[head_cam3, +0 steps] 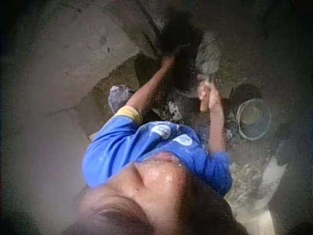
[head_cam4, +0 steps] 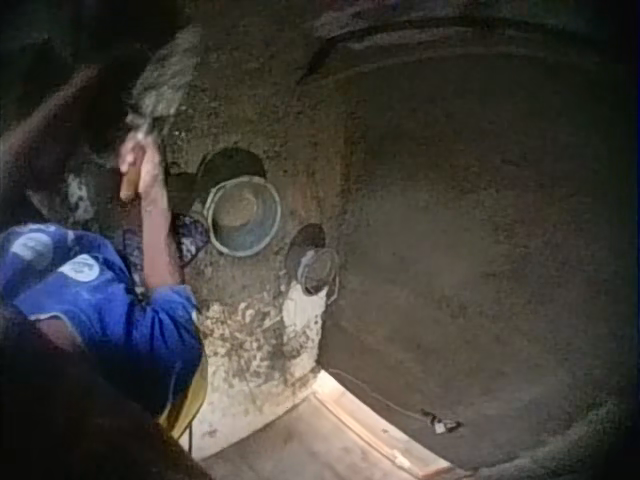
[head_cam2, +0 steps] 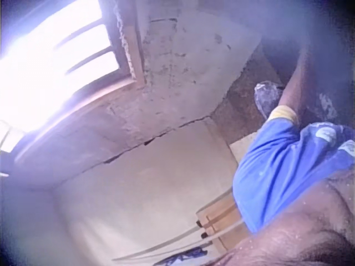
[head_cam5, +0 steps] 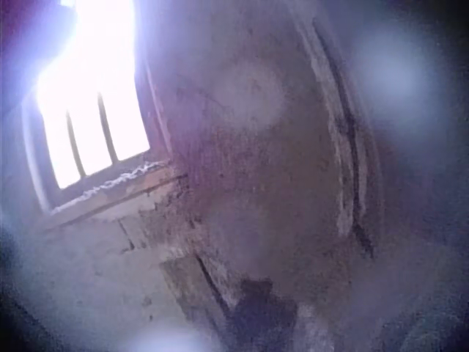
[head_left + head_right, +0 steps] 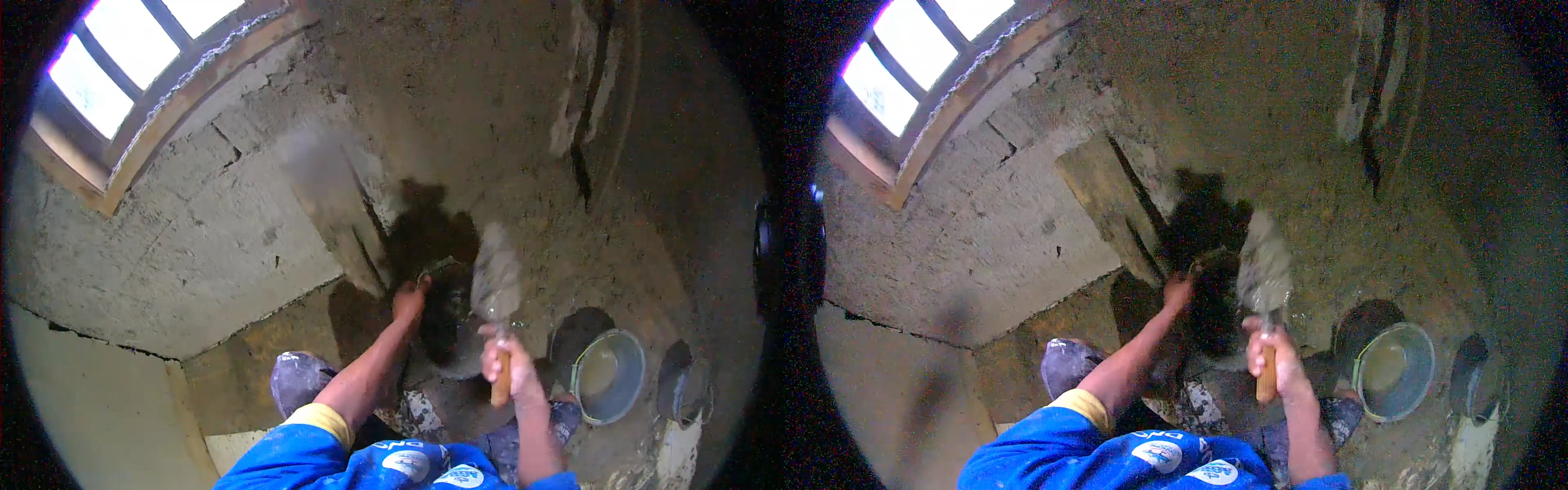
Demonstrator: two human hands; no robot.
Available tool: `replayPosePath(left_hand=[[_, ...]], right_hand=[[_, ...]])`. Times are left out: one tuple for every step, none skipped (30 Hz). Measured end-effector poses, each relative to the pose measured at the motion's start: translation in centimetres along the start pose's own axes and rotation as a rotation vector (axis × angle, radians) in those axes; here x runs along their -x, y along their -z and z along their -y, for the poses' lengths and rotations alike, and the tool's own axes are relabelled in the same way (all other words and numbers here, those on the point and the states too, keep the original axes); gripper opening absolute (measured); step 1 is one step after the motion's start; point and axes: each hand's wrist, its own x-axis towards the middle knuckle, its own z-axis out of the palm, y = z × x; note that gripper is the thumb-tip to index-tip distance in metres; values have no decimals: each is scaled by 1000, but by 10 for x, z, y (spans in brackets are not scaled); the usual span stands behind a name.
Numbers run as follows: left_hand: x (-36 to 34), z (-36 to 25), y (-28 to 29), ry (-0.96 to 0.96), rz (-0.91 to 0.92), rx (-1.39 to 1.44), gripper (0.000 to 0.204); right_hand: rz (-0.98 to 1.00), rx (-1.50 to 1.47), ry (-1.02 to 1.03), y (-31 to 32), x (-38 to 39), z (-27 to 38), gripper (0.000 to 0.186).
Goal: The person applies plaster to a concrete wall around a window using a trowel, spreading and smoothing the material with both the tool and a flat board.
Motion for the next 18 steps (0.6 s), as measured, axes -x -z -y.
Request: replayPosePath(left_hand=[[9,-9,-5,-11,9,4,59],[26,-31,-7,38,-7,-26,58],[36,-42,-4,93,-37,-59,57],[35,-38,-5,24,-24,-46,57],[33,-34,2,26,-43,-52,57],[32,-34,1,31,-44,-73,58],[29,-34,1,34,-45,-95,60],[24,-27,5,44,-57,-104,60],[20,-21,5,13,-84,-123,61],[20,-26,-9,-39,-77,-138,62],[21,-31,-18,-43,-48,-148,62],[21,-32,-22,-32,-47,-65,63],[20,-25,-17,-5,-62,10,63],[22,-21,-8,4,-61,46,61],[27,-24,0,29,-64,30,61],[32,-35,0,55,-63,6,60],[32,-43,1,82,-71,-16,58],[34,-42,-2,103,-48,-19,58]], right_hand=[[-6,115,182,-17,-4,22,44],[-25,197,369,-36,-8,46,43],[-1,300,587,-53,-18,63,42],[-48,305,746,-74,-31,81,39],[-88,289,877,-96,-50,95,37],[-149,281,1020,-117,-67,113,35],[-234,200,1121,-140,-86,132,34],[-225,127,1224,-161,-113,143,31],[-263,91,1358,-178,-138,160,30],[-340,155,1540,-174,-162,187,27],[-606,475,1742,-161,-183,208,21],[-845,965,1766,-146,-198,213,19],[-589,1470,1347,-130,-196,207,19],[-414,1918,1041,-116,-183,195,19],[-187,2311,684,-100,-162,178,19],[-200,2167,618,-73,-138,154,18],[-206,2022,560,-45,-116,126,18],[-220,1908,390,-14,-96,106,18]])
